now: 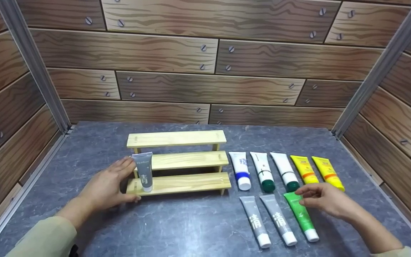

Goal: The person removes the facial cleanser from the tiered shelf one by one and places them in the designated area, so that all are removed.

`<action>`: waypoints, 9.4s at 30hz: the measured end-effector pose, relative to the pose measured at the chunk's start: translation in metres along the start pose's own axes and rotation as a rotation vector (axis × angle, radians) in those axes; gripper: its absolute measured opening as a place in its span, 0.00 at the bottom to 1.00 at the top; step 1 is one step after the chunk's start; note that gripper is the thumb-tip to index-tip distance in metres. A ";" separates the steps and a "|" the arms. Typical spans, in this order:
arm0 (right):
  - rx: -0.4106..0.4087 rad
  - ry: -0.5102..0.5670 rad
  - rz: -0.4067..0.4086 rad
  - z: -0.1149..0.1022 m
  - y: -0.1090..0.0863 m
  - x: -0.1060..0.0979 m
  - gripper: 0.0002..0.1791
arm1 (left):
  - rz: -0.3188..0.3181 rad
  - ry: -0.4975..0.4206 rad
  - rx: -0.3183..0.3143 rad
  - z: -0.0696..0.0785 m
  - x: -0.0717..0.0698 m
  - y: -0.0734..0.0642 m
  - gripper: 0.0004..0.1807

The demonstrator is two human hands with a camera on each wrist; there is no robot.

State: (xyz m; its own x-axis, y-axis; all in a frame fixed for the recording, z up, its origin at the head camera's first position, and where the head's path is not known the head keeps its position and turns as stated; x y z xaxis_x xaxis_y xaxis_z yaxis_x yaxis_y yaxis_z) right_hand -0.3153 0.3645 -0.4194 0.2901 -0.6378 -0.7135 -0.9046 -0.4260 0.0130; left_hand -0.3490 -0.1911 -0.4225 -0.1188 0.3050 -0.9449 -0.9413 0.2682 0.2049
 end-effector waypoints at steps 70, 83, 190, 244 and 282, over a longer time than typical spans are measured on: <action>-0.631 0.374 -0.034 -0.282 0.211 0.226 0.24 | -0.008 -0.009 -0.003 0.002 0.000 0.002 0.61; -0.498 0.389 -0.124 -0.259 0.202 0.237 0.20 | 0.024 -0.004 0.031 0.004 -0.003 -0.001 0.59; -0.116 0.053 -0.049 0.008 0.004 -0.038 0.22 | 0.026 -0.013 0.037 0.002 0.000 0.000 0.58; -0.112 0.019 -0.148 0.048 -0.023 -0.014 0.20 | 0.002 -0.011 0.010 0.002 -0.001 0.000 0.59; 0.031 0.075 -0.045 0.055 -0.039 -0.039 0.26 | 0.021 -0.016 0.032 0.005 0.002 0.009 0.59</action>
State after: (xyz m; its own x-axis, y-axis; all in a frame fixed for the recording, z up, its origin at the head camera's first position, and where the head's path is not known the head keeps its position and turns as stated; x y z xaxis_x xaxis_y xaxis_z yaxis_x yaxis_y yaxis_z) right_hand -0.3078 0.4409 -0.4307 0.3520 -0.6653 -0.6584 -0.8992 -0.4357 -0.0405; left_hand -0.3565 -0.1834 -0.4215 -0.1327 0.3253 -0.9362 -0.9283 0.2903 0.2324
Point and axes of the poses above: each hand's wrist, its own y-axis towards the middle knuckle, its own x-axis out of the palm, z = x × y, the point moved 10 cm from there along y, towards the middle knuckle, and after that the axes turned 12 degrees about -x, right-handed, at the moved point
